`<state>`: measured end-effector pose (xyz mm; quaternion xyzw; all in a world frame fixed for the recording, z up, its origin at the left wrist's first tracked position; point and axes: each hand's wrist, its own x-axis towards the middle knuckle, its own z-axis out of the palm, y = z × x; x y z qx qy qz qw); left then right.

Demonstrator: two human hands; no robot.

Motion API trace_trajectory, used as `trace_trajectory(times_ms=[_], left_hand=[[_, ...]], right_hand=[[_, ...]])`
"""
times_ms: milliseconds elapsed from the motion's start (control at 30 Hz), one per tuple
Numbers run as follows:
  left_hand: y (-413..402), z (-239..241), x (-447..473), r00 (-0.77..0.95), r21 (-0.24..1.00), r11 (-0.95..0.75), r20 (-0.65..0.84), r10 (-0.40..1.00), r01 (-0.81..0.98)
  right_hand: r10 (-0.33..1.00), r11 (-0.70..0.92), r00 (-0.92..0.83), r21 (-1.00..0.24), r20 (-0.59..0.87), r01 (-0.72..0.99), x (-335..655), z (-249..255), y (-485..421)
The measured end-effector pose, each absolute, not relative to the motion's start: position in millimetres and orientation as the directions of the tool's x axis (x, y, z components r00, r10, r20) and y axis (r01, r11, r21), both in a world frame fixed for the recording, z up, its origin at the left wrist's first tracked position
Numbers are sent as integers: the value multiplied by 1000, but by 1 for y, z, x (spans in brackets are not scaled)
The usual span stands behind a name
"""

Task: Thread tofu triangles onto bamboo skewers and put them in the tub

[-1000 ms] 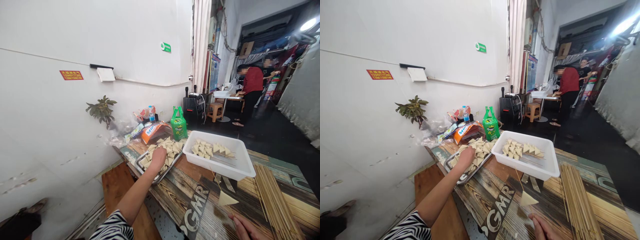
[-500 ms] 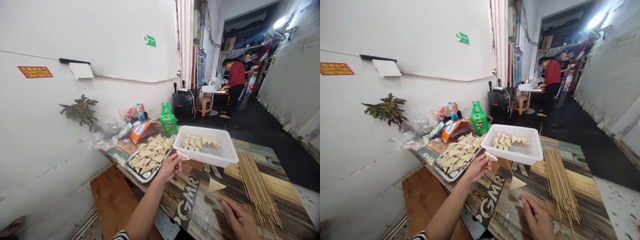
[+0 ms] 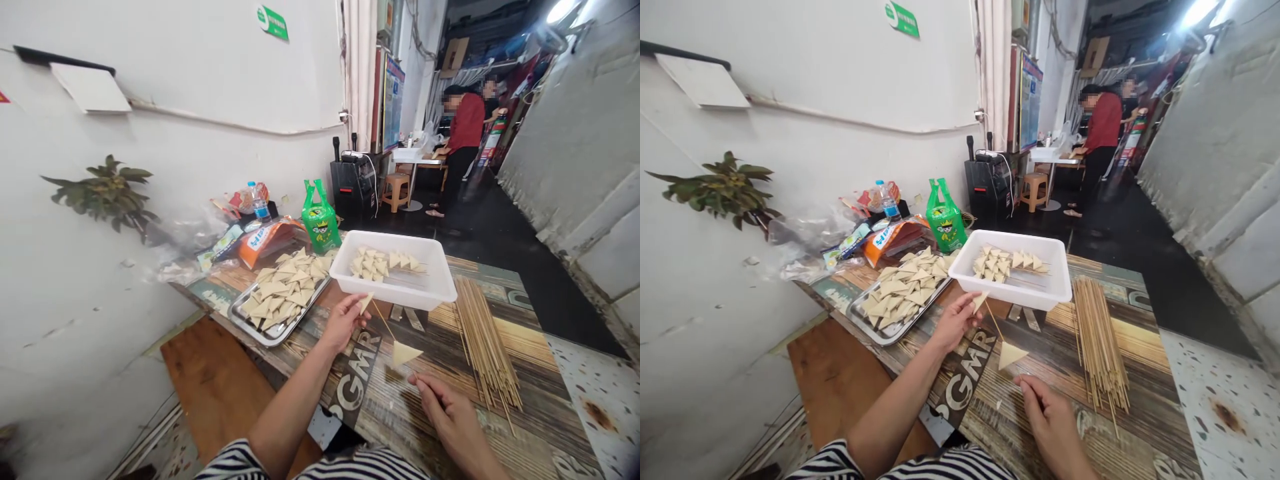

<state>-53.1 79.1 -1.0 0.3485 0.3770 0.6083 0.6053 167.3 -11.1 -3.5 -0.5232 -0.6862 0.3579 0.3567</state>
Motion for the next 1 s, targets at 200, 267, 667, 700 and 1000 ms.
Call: trace_trajectory(times_ms=[200, 267, 667, 700, 1000], left_hand=[[81, 0, -59, -17, 840, 57, -79, 997, -540], [82, -1, -61, -20, 786, 116, -161, 987, -607], [91, -14, -66, 120, 473, 376, -486, 866, -797], [91, -14, -65, 120, 468, 377, -490, 864, -799], [89, -13, -61, 115, 490, 368, -471, 875, -790]], right_hand=[[967, 205, -233, -860, 104, 467, 167, -2, -12], [962, 206, -257, -860, 91, 468, 168, -3, -12], [944, 184, -329, -842, 8, 507, 170, -14, -11], [945, 182, -326, -841, 7, 510, 170, -15, -11], [942, 142, -331, -840, -47, 523, 170, -14, -10]])
